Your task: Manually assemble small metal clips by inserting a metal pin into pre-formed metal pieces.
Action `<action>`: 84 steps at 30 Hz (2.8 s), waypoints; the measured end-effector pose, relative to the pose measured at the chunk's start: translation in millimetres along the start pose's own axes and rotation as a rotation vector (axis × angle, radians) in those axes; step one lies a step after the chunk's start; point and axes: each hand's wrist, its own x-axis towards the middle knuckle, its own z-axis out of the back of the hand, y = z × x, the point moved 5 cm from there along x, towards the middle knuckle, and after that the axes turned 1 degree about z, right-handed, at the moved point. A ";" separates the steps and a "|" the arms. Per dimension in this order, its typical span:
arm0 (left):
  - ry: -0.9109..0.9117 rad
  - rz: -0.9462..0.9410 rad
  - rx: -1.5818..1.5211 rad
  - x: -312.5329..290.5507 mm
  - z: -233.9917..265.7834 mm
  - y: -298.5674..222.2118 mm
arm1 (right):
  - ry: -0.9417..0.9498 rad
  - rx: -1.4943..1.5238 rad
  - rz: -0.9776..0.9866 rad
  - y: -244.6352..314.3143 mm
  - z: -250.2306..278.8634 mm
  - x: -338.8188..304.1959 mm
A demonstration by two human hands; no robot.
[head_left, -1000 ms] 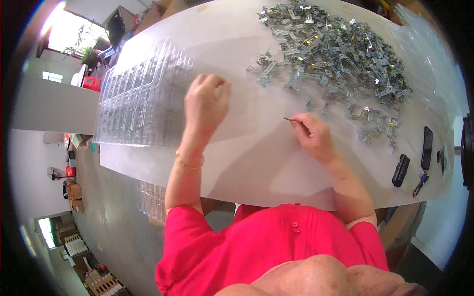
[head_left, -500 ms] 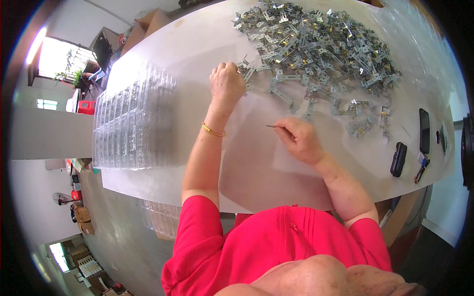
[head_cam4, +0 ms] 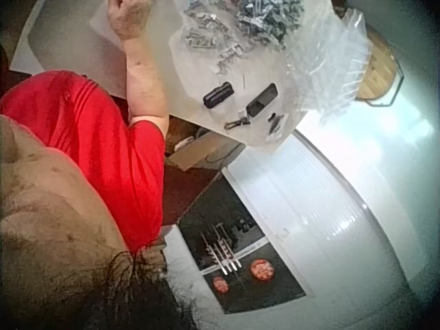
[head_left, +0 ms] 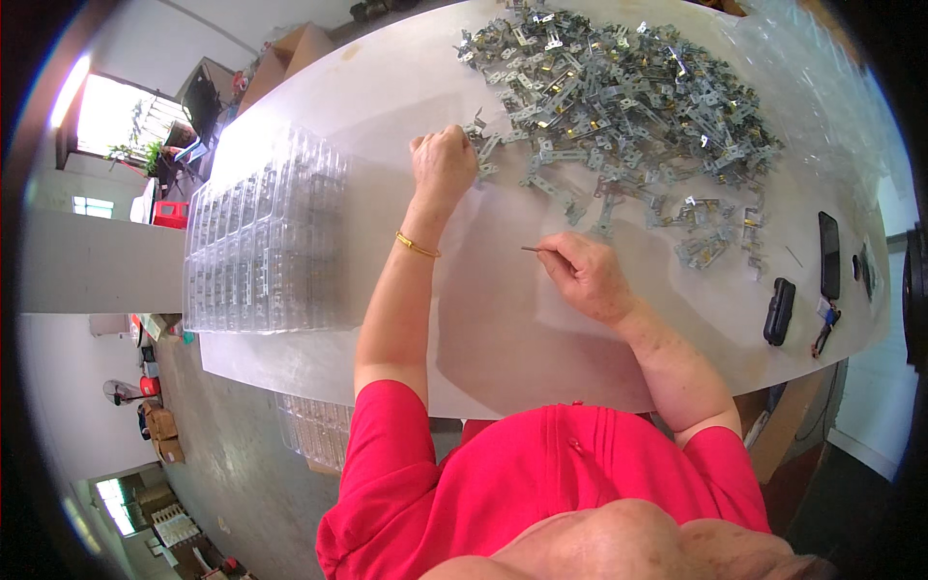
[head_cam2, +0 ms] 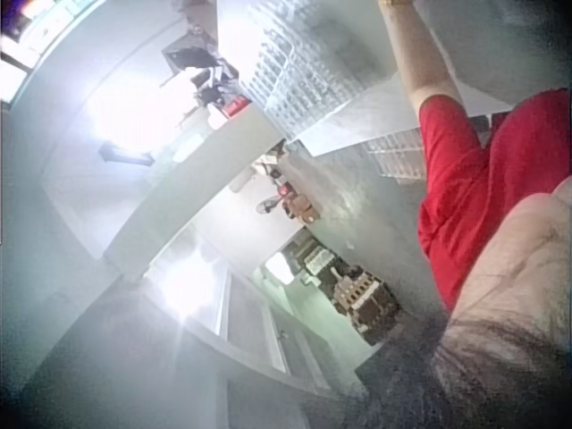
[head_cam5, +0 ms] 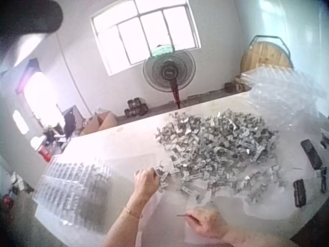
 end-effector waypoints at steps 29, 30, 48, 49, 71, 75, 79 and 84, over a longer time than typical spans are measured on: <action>0.261 0.114 -0.397 -123.4 50.6 -48.7 | -0.085 0.275 -0.243 -13.6 3.6 -6.0; 0.263 0.112 -0.399 -122.7 48.9 -54.8 | -0.086 0.273 -0.245 -14.9 3.5 -6.4; 0.512 0.616 -1.466 -118.1 15.1 -80.4 | -0.148 0.254 -0.215 -19.5 2.9 -8.8; 0.514 0.643 -1.525 -120.6 11.6 -78.6 | -0.145 0.255 -0.224 -18.5 2.5 -8.6; 0.327 0.179 -1.069 -127.7 12.6 -81.5 | -0.109 0.224 -0.264 -13.9 -2.3 -9.3; 0.327 0.109 -0.968 -127.9 16.5 -83.4 | -0.161 0.053 -0.116 -1.5 5.8 -2.6; 0.391 0.057 -1.067 -134.1 9.9 -91.8 | -0.268 0.065 -0.055 6.2 12.9 -0.8; 0.497 0.476 -1.438 -132.5 8.0 -83.9 | -0.352 0.150 -0.090 -2.0 17.2 -4.0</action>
